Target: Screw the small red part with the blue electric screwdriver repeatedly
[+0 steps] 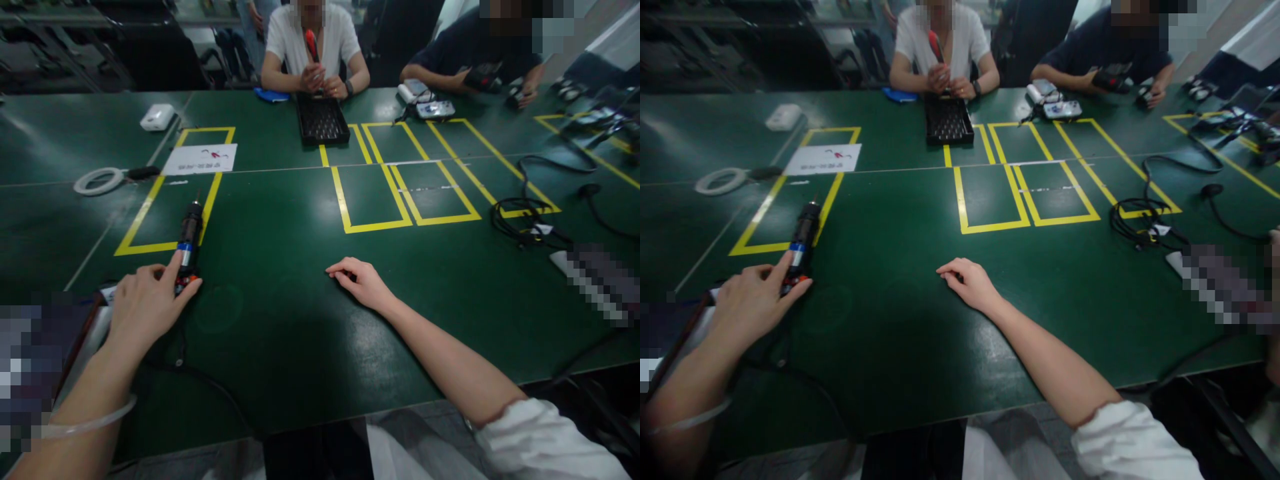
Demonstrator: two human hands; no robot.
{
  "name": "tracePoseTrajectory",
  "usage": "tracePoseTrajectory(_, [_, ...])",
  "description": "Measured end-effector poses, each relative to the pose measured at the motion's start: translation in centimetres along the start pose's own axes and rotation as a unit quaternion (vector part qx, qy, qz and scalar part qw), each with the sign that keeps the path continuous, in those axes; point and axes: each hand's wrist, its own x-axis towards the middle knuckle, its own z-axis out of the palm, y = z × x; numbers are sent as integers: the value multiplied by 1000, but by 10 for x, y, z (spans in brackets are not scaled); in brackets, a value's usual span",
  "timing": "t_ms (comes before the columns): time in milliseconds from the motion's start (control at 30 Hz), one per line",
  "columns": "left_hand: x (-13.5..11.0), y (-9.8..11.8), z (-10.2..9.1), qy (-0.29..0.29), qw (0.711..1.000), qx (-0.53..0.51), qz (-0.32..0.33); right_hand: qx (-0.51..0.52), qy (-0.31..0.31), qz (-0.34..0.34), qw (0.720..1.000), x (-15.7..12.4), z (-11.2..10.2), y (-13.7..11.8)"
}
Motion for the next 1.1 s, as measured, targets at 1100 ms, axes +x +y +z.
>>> tracePoseTrajectory(1100, [4,153,-58,-140,738,-613,245,118,-26,12,993,-1,2,-1])
